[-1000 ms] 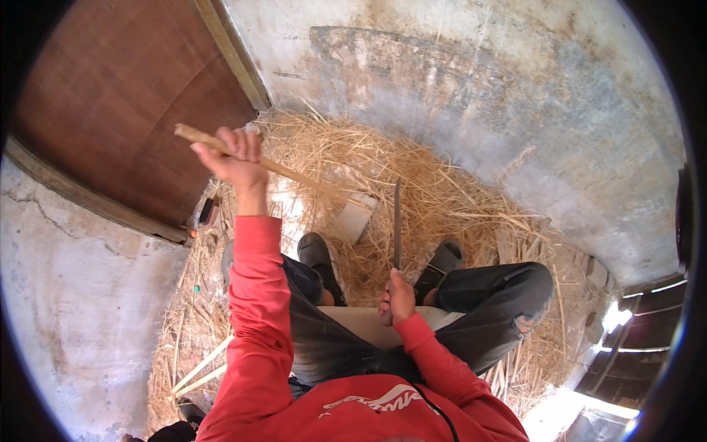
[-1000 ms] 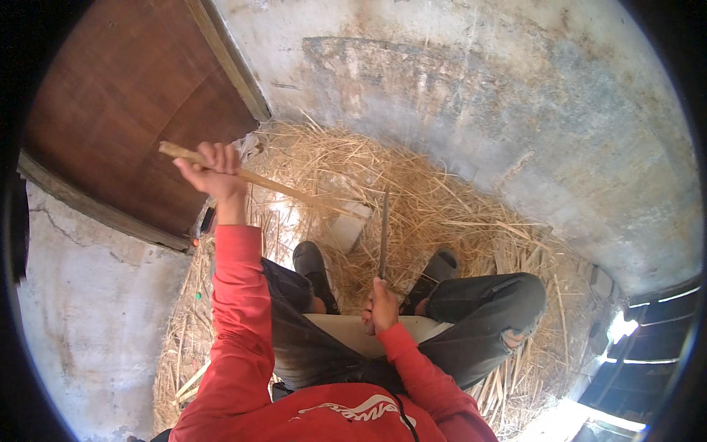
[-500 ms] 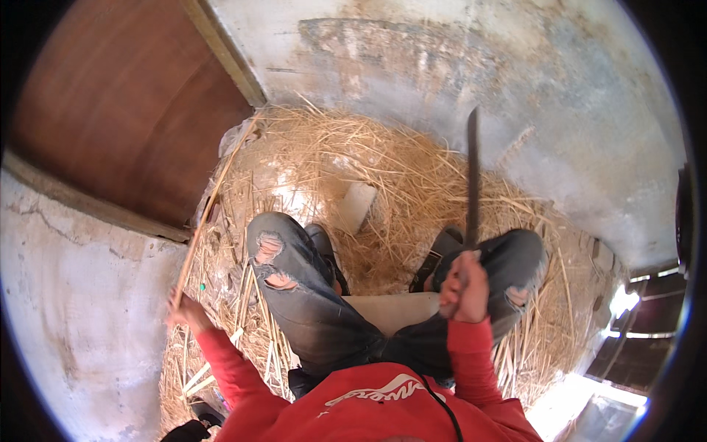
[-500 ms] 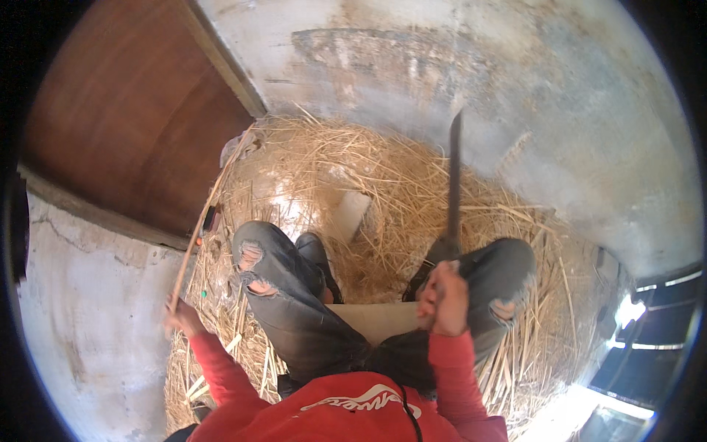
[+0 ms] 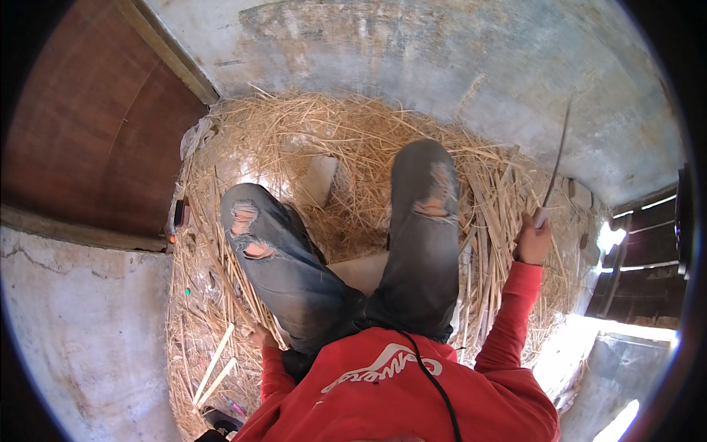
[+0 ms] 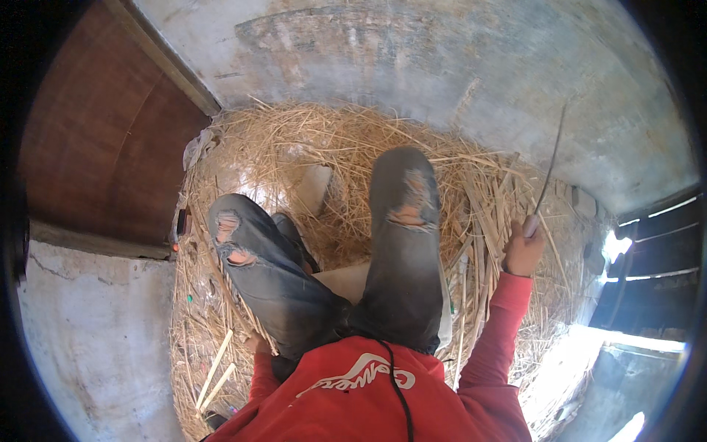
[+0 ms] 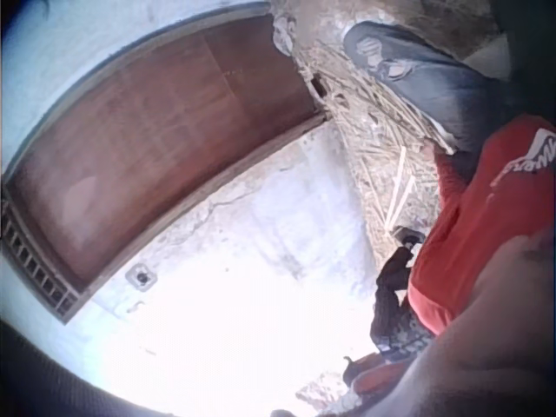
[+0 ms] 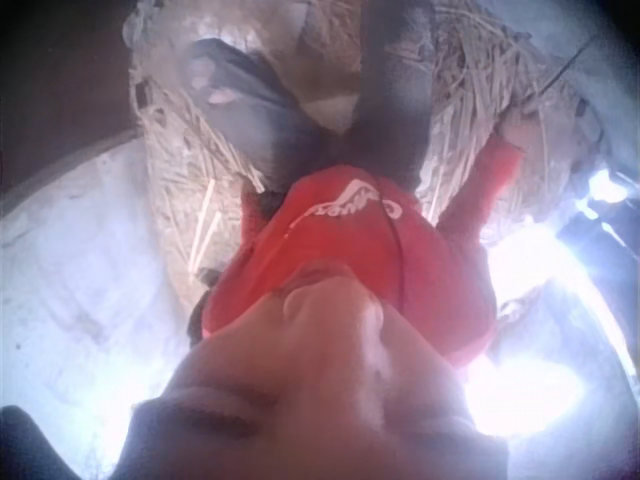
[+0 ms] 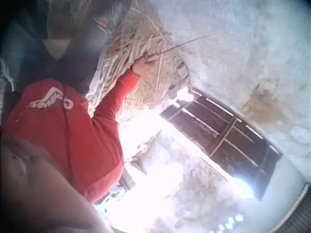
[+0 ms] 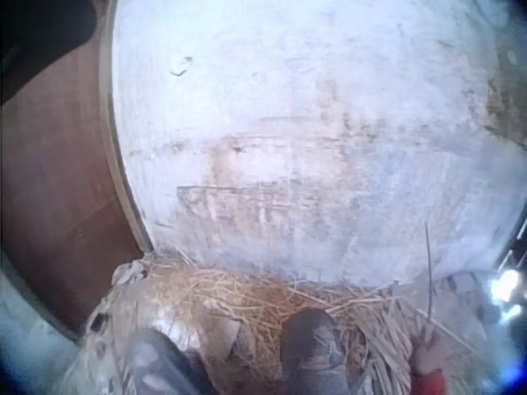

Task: The person uses a large blade to shave and carve a long piece of wood while sitting on a floor covered in straw. They hold the wood steady and repeatedly scrape the blade along its length to refine its shape.

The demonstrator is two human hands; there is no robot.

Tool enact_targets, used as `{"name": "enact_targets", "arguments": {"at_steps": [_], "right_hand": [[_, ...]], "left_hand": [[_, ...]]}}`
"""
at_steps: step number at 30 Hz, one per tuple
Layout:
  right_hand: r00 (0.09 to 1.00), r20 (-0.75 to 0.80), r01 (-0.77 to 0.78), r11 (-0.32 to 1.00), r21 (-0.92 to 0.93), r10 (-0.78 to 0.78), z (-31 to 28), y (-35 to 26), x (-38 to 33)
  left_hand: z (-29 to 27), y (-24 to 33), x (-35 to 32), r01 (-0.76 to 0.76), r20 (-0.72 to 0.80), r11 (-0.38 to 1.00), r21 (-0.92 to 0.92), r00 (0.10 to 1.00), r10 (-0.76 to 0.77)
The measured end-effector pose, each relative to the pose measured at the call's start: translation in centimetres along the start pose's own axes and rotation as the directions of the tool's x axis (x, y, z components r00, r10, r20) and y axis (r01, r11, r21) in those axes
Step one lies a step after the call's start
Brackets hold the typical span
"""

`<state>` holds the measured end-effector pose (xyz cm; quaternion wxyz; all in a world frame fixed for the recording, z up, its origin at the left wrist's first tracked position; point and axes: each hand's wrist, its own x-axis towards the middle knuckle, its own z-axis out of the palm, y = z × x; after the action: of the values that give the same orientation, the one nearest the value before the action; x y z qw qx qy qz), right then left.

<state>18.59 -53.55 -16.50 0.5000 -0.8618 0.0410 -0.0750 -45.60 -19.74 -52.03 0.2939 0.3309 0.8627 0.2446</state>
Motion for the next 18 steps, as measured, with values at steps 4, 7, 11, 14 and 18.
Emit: {"name": "enact_targets", "arguments": {"at_steps": [4, 7, 11, 14, 18], "right_hand": [[0.989, -0.079, 0.044, 0.745, -0.665, -0.129, -0.7, 11.8, 0.4], [0.996, -0.058, 0.022, 0.799, -0.6, -0.071, -1.5, 19.3, -1.0], [0.995, -0.084, -0.012, 0.81, -0.586, -0.046, -0.1, 26.5, 1.0], [0.994, -0.045, -0.103, 0.792, -0.602, 0.095, 2.5, 27.0, 2.6], [0.994, 0.023, -0.064, 0.732, -0.679, 0.109, 4.0, 31.1, 5.5]], "left_hand": [[-0.6, 2.7, 0.0, -0.255, -0.026, 0.914, 0.315, 0.961, 0.277], [-1.0, 3.7, 1.4, -0.307, 0.031, 0.917, 0.255, 0.95, 0.31], [-0.9, 7.2, -3.5, -0.314, 0.046, 0.84, 0.443, 0.944, 0.328], [-0.9, 8.1, -3.3, -0.435, 0.14, 0.778, 0.453, 0.897, 0.42], [-1.2, 8.3, -3.8, -0.455, 0.173, 0.757, 0.47, 0.888, 0.426]]}}
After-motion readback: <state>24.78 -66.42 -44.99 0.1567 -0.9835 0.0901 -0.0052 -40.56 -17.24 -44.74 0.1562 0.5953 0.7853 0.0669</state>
